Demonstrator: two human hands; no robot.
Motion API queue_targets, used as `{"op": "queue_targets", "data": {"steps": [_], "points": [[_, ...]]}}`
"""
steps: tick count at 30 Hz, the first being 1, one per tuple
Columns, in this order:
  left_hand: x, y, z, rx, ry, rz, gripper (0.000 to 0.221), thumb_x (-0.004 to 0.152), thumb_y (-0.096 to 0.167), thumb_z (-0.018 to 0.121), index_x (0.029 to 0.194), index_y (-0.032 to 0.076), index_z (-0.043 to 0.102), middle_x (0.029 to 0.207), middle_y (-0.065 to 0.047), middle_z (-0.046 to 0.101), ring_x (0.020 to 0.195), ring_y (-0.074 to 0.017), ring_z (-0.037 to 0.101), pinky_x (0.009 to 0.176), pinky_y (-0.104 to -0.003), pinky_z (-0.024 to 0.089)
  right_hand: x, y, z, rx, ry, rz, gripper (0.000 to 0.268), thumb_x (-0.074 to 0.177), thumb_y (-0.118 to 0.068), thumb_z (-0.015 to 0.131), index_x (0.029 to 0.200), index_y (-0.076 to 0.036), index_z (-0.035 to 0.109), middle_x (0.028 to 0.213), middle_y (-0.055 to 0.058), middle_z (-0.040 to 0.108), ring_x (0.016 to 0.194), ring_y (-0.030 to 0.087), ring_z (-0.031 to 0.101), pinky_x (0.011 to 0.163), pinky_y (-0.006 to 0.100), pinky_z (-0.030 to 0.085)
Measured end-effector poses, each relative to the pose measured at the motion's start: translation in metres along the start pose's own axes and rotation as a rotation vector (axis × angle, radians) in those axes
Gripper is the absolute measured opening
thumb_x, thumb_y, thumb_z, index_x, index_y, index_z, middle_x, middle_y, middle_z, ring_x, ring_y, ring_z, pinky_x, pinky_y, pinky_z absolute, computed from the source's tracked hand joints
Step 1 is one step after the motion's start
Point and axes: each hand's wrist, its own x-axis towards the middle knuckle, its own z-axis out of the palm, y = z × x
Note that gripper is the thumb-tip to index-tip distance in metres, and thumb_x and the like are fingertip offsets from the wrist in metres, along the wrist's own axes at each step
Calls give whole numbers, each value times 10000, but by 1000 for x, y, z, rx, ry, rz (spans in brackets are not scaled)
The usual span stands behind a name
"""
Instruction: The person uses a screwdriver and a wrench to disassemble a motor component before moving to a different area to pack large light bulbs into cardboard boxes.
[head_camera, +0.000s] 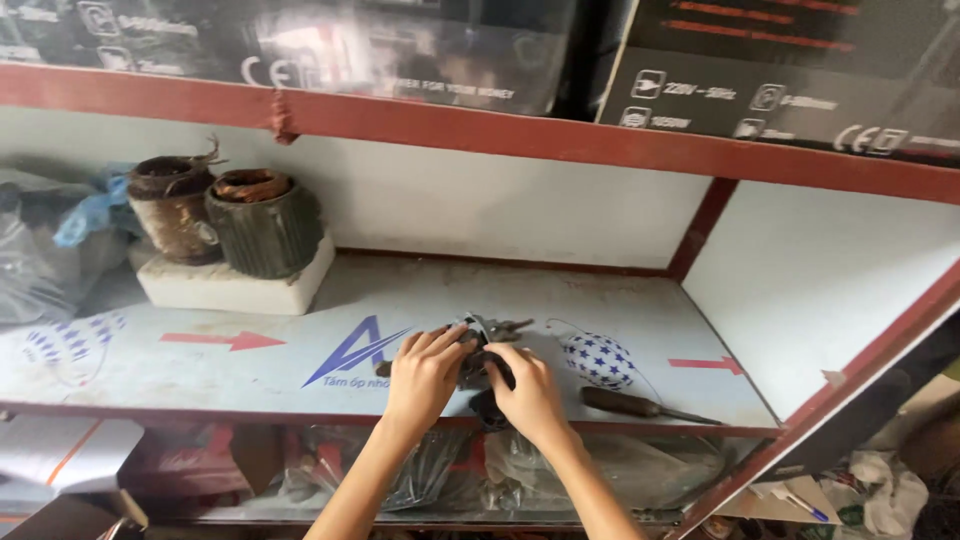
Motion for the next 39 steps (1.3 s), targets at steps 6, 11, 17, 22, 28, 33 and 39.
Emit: {"op": "queue_targets", "data": {"steps": [6, 11, 17, 22, 28, 33, 39], "points": [[-7, -9, 6, -128, 56, -95, 255, 784, -37, 660, 979, 69, 784, 1268, -69, 733, 1205, -323, 652, 1036, -488, 447, 29, -15, -7, -205, -280, 147, 231, 858, -242, 760, 1063, -138, 730, 795, 168, 740, 706, 345, 715, 633, 422, 540], [-12, -13, 7, -226, 66, -141, 257, 777, -44, 660, 976, 73, 773, 1286, -45, 737, 1236, -311, 638, 1065, -476, 436, 41, -18, -7, -257, -305, 80, 189, 773, -203, 795, 927, -114, 731, 835, 104, 742, 714, 282, 703, 640, 400, 536], [-15, -9, 3, -181, 51, -103, 289, 788, -33, 666, 1031, 81, 773, 1333, -57, 703, 1261, -318, 605, 1055, -496, 407, 46, -6, -1, -207, -315, 75, 190, 743, -129, 796, 913, -86, 722, 890, 118, 708, 792, 317, 692, 694, 403, 535], [-14, -7, 2, -207, 49, -119, 313, 787, -43, 647, 1046, 76, 775, 1342, -65, 698, 1283, -322, 593, 1077, -505, 391, 55, 1, -9, -192, -415, 94, 179, 758, -107, 779, 930, -103, 730, 881, 104, 712, 793, 288, 707, 715, 405, 547], [-15, -5, 1, -223, 40, -153, 306, 787, -47, 639, 1038, 65, 772, 1331, -82, 701, 1283, -327, 589, 1073, -498, 397, 46, -3, 1, -260, -321, 70, 166, 772, -95, 792, 910, -69, 703, 889, 110, 706, 780, 304, 688, 699, 415, 529], [-16, -5, 1, -218, 26, -159, 310, 777, -37, 655, 1041, 68, 776, 1331, -83, 699, 1268, -325, 587, 1055, -494, 392, 40, 15, 10, -164, -237, 16, 161, 751, -82, 799, 898, -79, 736, 914, 96, 734, 785, 292, 702, 696, 398, 542], [-15, -5, 3, -205, 15, -142, 341, 767, -24, 671, 1068, 87, 786, 1344, -68, 691, 1260, -324, 582, 1056, -498, 386, 41, 8, 5, -180, -263, 65, 151, 775, -101, 794, 922, -87, 760, 949, 87, 748, 811, 272, 717, 712, 380, 552]]}}
